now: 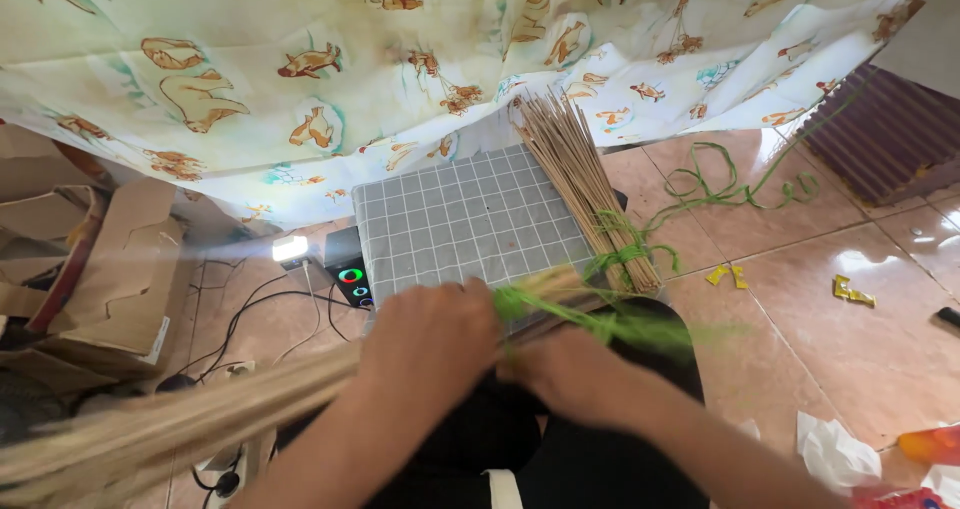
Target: Gathering thin wooden sticks into bundles and securing them with green plastic ties.
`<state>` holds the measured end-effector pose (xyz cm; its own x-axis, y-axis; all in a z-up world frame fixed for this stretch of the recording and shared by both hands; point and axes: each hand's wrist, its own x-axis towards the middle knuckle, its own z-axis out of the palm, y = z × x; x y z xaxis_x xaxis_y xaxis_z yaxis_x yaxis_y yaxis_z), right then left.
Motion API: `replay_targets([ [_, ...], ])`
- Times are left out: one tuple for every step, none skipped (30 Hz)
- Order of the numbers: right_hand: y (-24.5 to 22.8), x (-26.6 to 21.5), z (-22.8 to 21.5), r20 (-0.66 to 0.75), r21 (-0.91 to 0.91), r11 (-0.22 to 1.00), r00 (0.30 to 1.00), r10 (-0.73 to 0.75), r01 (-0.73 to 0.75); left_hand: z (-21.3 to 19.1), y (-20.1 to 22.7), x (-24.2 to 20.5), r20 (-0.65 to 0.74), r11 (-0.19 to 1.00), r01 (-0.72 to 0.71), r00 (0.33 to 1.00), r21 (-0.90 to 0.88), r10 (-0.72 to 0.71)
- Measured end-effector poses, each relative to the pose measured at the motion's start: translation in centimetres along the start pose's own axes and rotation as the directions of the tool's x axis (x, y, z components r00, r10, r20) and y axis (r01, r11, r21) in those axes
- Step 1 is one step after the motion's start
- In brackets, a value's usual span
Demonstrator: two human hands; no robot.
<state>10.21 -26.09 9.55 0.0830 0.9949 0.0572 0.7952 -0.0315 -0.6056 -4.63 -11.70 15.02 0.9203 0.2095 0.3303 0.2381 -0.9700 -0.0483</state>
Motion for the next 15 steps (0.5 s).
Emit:
replay_targets([
  [-2.0,-1.0,0.0,0.112,0.058,0.992,0.988,0.102,-0.109,0.5,-0.9,0.3,0.027,0.993,0.085,0.996,0.087,-0.088],
  [-2.4,-2.2,-0.1,0.113,0.054,0.993,0.989,0.099,-0.106,1.7,-1.2,0.0,0.024,0.992,0.089,0.995,0.087,-0.092],
  [-2.8,-3.4,-0.2,-0.049,-0.167,0.981,0.993,-0.111,0.102,2.8,-1.5,-0.2,0.086,0.989,0.087,0.992,0.120,-0.098],
  [-3.1,-4.7,-0.4,-0.151,-0.407,0.875,0.926,-0.347,0.262,4.0,-1.8,-0.3,0.147,0.985,0.083,0.983,0.154,-0.106],
  [-3.1,-4.4,-1.7,-0.156,-0.401,0.881,0.929,-0.337,0.252,5.2,-1.1,-1.0,0.156,0.986,0.074,0.983,0.150,-0.097],
  [-3.0,-4.2,-3.0,-0.189,-0.435,0.877,0.932,-0.311,0.204,6.4,-0.4,-1.7,0.150,0.989,0.017,0.988,0.146,-0.040],
  [-2.8,-4.0,-4.6,-0.225,-0.473,0.868,0.931,-0.287,0.153,7.5,0.2,-2.2,0.138,0.989,-0.041,0.990,0.144,0.021],
  [-2.4,-2.7,-5.4,-0.233,-0.473,0.870,0.932,-0.279,0.142,6.3,1.2,-2.1,0.139,0.989,-0.052,0.990,0.141,0.032],
  [-1.9,-1.2,-6.2,-0.299,-0.282,0.955,0.937,-0.179,0.092,5.1,2.1,-2.2,0.136,0.989,-0.113,0.986,0.097,0.099],
  [-1.5,0.2,-7.0,-0.343,-0.078,0.996,0.937,-0.067,0.043,3.8,3.0,-2.4,0.130,0.983,-0.173,0.978,0.053,0.165],
  [0.9,1.0,-5.0,-0.346,-0.074,0.996,0.936,-0.064,0.041,2.5,2.8,-2.0,0.133,0.983,-0.177,0.977,0.053,0.169],
  [3.3,1.8,-3.0,-0.215,0.177,0.983,0.977,-0.017,0.056,1.2,2.5,-1.6,0.098,0.990,-0.139,0.986,0.009,0.137],
  [5.7,2.8,-1.0,-0.069,0.414,0.910,0.998,-0.009,0.037,-0.1,2.2,-1.2,0.062,0.995,-0.097,0.993,-0.035,0.099],
  [3.7,1.8,-0.3,-0.070,0.415,0.909,0.998,-0.010,0.038,0.3,1.3,-0.8,0.062,0.995,-0.097,0.993,-0.033,0.099],
  [1.8,0.9,0.4,-0.048,0.349,0.937,0.999,-0.009,0.025,0.7,0.4,-0.5,0.083,1.000,-0.011,0.996,0.022,0.009],
])
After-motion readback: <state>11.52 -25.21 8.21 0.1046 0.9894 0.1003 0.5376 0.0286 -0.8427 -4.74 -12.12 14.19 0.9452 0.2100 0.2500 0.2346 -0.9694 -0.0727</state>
